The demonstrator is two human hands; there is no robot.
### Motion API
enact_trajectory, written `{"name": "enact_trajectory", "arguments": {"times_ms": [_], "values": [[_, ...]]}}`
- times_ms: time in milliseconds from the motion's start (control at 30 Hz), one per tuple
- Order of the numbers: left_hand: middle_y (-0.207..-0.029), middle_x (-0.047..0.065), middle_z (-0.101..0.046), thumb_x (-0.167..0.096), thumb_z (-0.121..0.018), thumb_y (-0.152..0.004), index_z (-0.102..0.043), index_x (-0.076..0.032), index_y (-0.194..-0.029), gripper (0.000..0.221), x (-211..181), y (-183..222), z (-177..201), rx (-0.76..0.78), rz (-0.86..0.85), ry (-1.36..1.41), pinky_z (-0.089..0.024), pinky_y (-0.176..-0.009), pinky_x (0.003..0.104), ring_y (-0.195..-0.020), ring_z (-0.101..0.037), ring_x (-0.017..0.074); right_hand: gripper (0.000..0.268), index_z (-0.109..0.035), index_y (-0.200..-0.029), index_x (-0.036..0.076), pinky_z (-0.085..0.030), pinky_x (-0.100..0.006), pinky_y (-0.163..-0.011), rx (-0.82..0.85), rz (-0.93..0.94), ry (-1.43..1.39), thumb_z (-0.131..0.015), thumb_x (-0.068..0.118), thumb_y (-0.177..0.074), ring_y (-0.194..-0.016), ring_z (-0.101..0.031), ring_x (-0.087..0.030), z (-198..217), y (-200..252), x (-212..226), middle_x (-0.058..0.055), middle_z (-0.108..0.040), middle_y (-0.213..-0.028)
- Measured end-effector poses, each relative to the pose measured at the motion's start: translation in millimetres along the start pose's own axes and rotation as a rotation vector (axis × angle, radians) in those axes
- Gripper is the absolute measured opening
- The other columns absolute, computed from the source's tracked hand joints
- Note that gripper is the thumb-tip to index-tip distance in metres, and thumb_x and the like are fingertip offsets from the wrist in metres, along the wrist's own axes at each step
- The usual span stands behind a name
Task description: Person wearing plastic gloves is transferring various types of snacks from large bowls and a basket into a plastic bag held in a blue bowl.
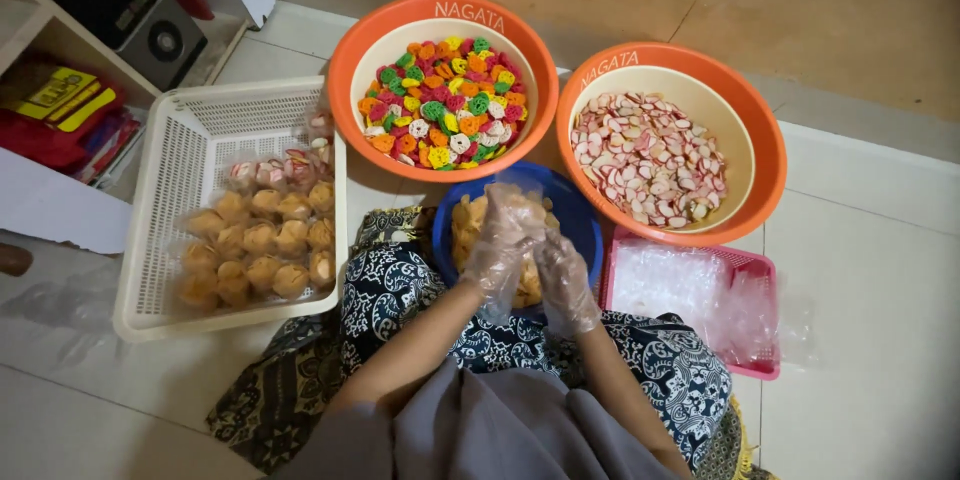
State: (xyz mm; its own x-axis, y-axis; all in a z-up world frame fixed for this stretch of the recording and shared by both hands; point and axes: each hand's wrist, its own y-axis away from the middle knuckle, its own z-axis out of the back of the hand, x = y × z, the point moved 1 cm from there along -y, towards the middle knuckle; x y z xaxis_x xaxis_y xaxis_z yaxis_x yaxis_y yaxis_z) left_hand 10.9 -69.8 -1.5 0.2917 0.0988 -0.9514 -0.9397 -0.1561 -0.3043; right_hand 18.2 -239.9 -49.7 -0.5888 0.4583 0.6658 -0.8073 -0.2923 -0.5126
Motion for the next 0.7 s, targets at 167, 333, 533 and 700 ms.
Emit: {"name": "enact_trajectory", "arguments": {"times_ms": [167, 333, 533, 700], "values": [[-0.133, 0.015, -0.046, -0.016, -0.091, -0.070, -0.033, -0.006, -0.136, 0.088, 13.1, -0.5, 11.7, 0.021, -0.061, 0.042, -0.049, -0.098, 0.032, -0.123, -0.050, 0.0247, 0.040, -0.061, -0.124, -0.015, -0.058, -0.024, -0.090, 0.015, -0.141, -0.216, -0.067, -0.009, -0.085, -0.101, -0.074, -0.023, 14.3, -11.8, 55.5, -0.026, -0.073, -0.105], [-0.112, 0.006, -0.069, -0.018, -0.089, -0.075, -0.056, -0.019, -0.128, 0.063, 46.0, 4.5, 11.5, 0.051, 0.072, -0.115, -0.061, -0.087, 0.030, -0.106, -0.069, 0.0191, 0.044, -0.057, -0.134, 0.001, -0.058, -0.028, -0.088, -0.168, -0.391, -0.738, -0.069, 0.011, -0.093, -0.098, -0.071, -0.017, 24.9, -31.1, 97.3, -0.014, -0.073, -0.107], [-0.093, -0.002, -0.072, -0.013, -0.082, -0.086, -0.073, -0.020, -0.122, 0.038, 20.1, 13.1, 9.0, 0.055, 0.161, 0.060, -0.060, -0.081, 0.026, -0.086, -0.069, 0.0118, 0.045, -0.061, -0.131, 0.005, -0.061, -0.032, -0.082, -0.386, -0.367, -0.716, -0.076, 0.002, -0.089, -0.096, -0.072, -0.021, 39.2, -36.3, 35.3, -0.018, -0.072, -0.112], [-0.088, -0.010, -0.075, -0.026, -0.083, -0.083, -0.078, -0.037, -0.110, 0.030, 40.2, 10.3, 14.6, 0.076, -0.021, -0.282, -0.060, -0.074, 0.020, -0.080, -0.073, 0.0068, 0.041, -0.067, -0.126, 0.009, -0.064, -0.030, -0.075, -0.240, -0.383, -0.657, -0.078, 0.003, -0.086, -0.092, -0.074, -0.017, 72.0, -43.1, 35.5, -0.016, -0.073, -0.117]]}}
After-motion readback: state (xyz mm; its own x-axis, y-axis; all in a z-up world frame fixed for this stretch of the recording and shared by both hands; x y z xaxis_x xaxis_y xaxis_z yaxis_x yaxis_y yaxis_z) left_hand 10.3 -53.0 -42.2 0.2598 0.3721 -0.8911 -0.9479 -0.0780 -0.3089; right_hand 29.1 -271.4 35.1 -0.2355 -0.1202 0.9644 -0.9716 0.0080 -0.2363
